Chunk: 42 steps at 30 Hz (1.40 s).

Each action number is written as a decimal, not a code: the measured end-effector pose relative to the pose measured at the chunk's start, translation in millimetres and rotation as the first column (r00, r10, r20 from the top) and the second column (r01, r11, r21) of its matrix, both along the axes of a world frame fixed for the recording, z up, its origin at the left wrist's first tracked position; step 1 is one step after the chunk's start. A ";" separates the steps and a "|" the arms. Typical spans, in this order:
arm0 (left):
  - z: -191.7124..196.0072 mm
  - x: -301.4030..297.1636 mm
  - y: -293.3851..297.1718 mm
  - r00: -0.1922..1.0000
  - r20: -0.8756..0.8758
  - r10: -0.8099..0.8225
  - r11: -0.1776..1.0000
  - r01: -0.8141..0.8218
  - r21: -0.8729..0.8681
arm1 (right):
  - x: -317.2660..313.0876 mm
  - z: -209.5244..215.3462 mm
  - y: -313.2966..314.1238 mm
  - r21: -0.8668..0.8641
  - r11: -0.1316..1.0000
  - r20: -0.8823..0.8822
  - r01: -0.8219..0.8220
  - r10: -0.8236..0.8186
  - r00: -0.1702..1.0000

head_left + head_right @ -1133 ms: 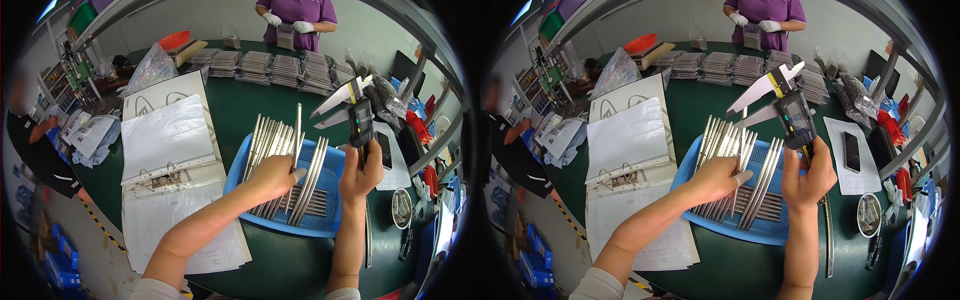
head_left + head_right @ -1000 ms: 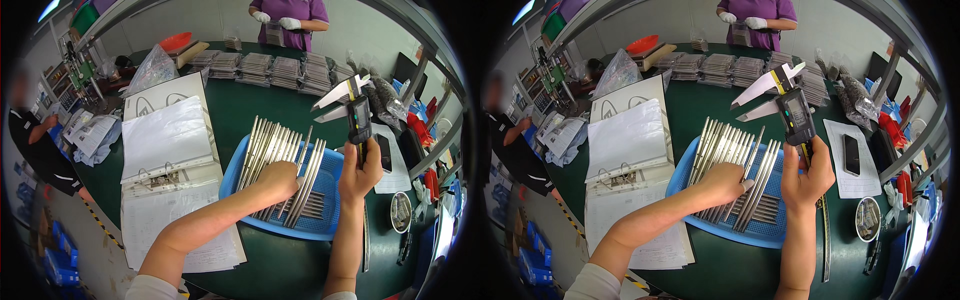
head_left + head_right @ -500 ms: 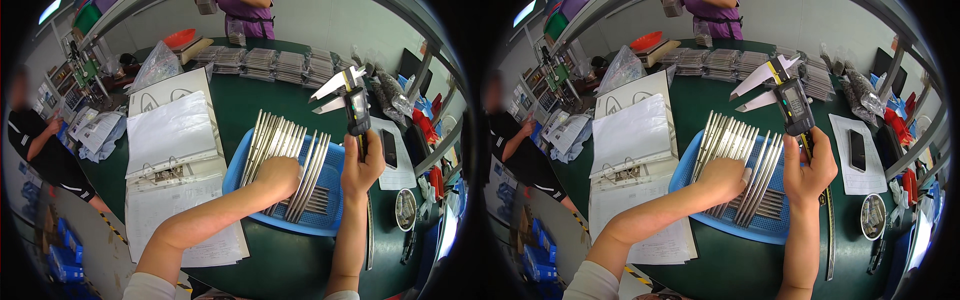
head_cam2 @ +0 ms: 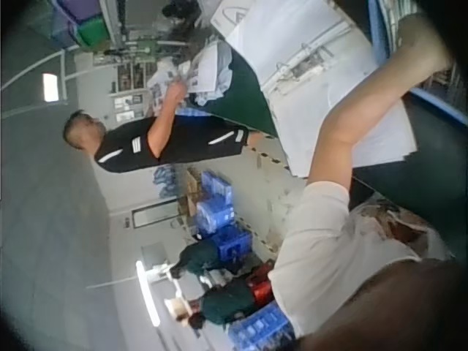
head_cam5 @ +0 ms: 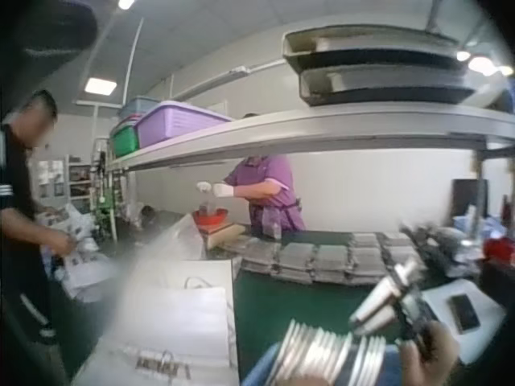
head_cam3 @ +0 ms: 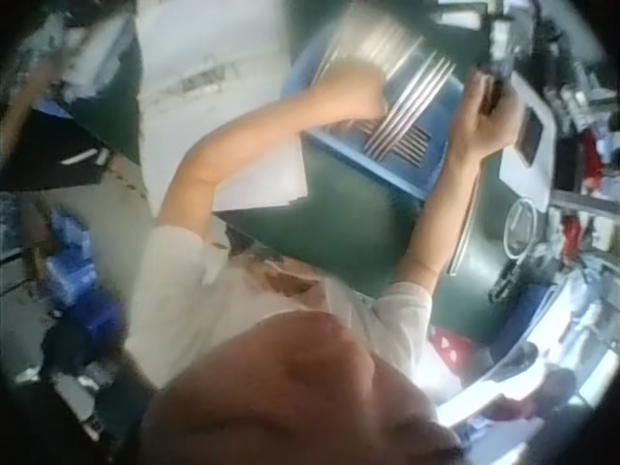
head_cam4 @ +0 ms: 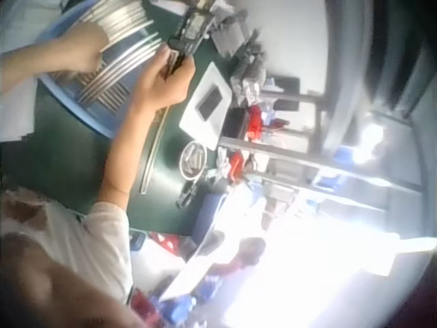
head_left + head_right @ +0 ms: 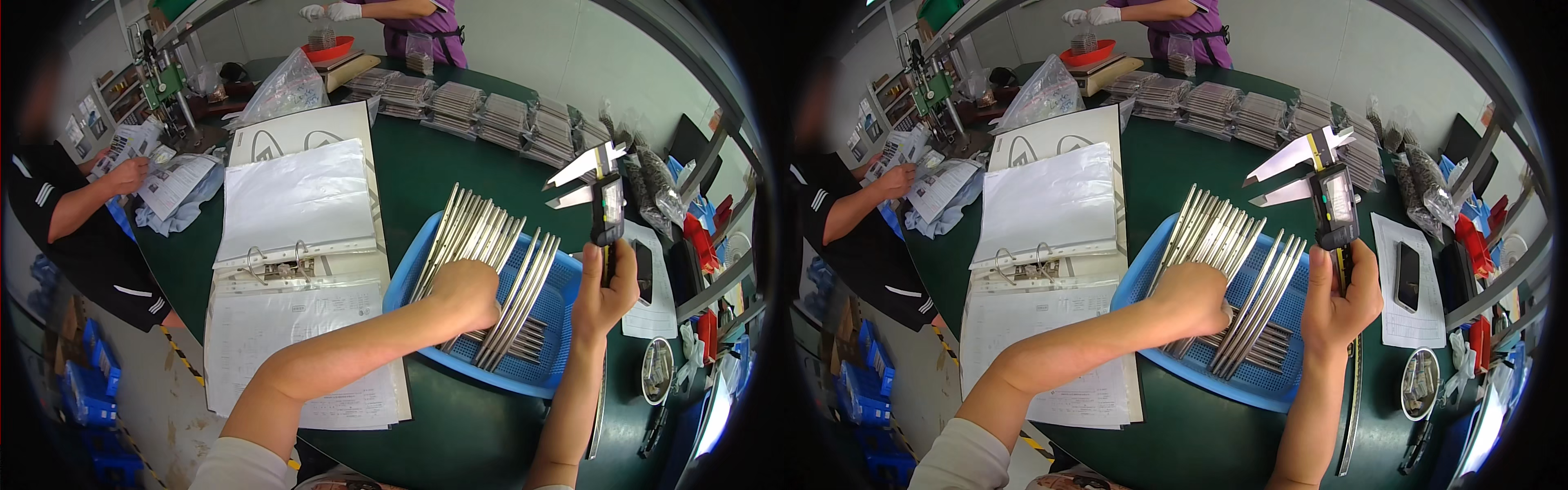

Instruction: The person turns pages in a binder, picks up metal rods from a basket, and measures them using a digital caliper.

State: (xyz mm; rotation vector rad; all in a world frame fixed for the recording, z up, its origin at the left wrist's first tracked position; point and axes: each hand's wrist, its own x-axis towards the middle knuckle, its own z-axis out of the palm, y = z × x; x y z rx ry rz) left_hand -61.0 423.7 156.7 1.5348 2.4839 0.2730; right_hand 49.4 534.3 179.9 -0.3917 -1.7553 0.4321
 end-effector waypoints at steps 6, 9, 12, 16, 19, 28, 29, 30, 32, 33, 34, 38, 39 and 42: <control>11.3 -43.6 -35.4 0.380 0.909 -0.171 0.714 -0.588 0.380 | 3.2 -1.2 2.1 -0.029 0.999 -0.007 -0.019 0.019 1.000; 5.0 -63.5 -57.6 0.283 0.875 -0.394 0.544 -0.695 0.470 | 0.7 -2.3 -4.9 -0.017 0.999 0.043 -0.048 0.049 0.998; 7.2 -65.9 -61.8 0.241 0.760 -0.603 0.403 -0.730 0.552 | 10.1 -3.3 -2.1 0.023 0.998 0.093 -0.058 0.056 0.994; 7.1 -75.6 -79.1 0.178 0.782 -0.598 0.399 -0.780 0.483 | 3.7 -4.9 -15.5 0.059 0.994 0.201 -0.087 0.073 0.977; 5.1 -85.1 -89.7 0.177 0.795 -0.580 0.441 -0.752 0.489 | -5.5 -7.0 -27.2 0.151 0.980 0.257 -0.132 0.090 0.962; -3.1 -88.0 -72.6 -0.222 0.514 -0.828 0.463 -0.789 0.404 | 4.8 -4.5 -23.2 0.320 0.939 0.367 -0.128 0.002 0.930; -12.1 -92.4 -75.2 -0.289 0.413 -0.864 0.444 -0.825 0.349 | 2.9 -5.0 -23.5 0.318 0.938 0.337 -0.142 0.029 0.941; -17.2 -106.1 -86.7 -0.275 0.391 -0.878 0.431 -0.810 0.397 | -4.1 -4.1 -26.3 0.319 0.934 0.303 -0.161 0.061 0.951; -30.1 -133.8 -104.2 -0.223 0.392 -0.893 0.409 -0.765 0.497 | -10.5 -3.9 -29.1 0.292 0.944 0.286 -0.155 0.068 0.956; -19.5 -131.1 -103.5 -0.141 0.425 -0.894 0.403 -0.669 0.625 | -17.1 -7.9 -28.4 0.294 0.943 0.230 -0.154 0.087 0.969; -14.5 -129.5 -102.4 -0.095 0.463 -0.881 0.417 -0.618 0.666 | -14.7 -5.0 -28.7 0.294 0.946 0.223 -0.138 0.072 0.972; -17.0 -96.5 -70.7 0.108 0.812 -0.573 0.202 -0.942 0.267 | 5.6 -10.9 -18.7 0.277 0.956 0.149 -0.096 0.056 0.987; -50.7 -142.1 -86.6 0.026 0.640 -0.768 0.413 -0.744 0.525 | 10.6 -6.2 -20.8 0.280 0.957 0.130 -0.080 0.045 0.990; -60.3 -183.6 -105.6 -0.089 0.635 -0.768 0.607 -0.418 0.676 | 5.4 -5.6 -25.4 0.256 0.963 0.110 -0.078 0.051 0.993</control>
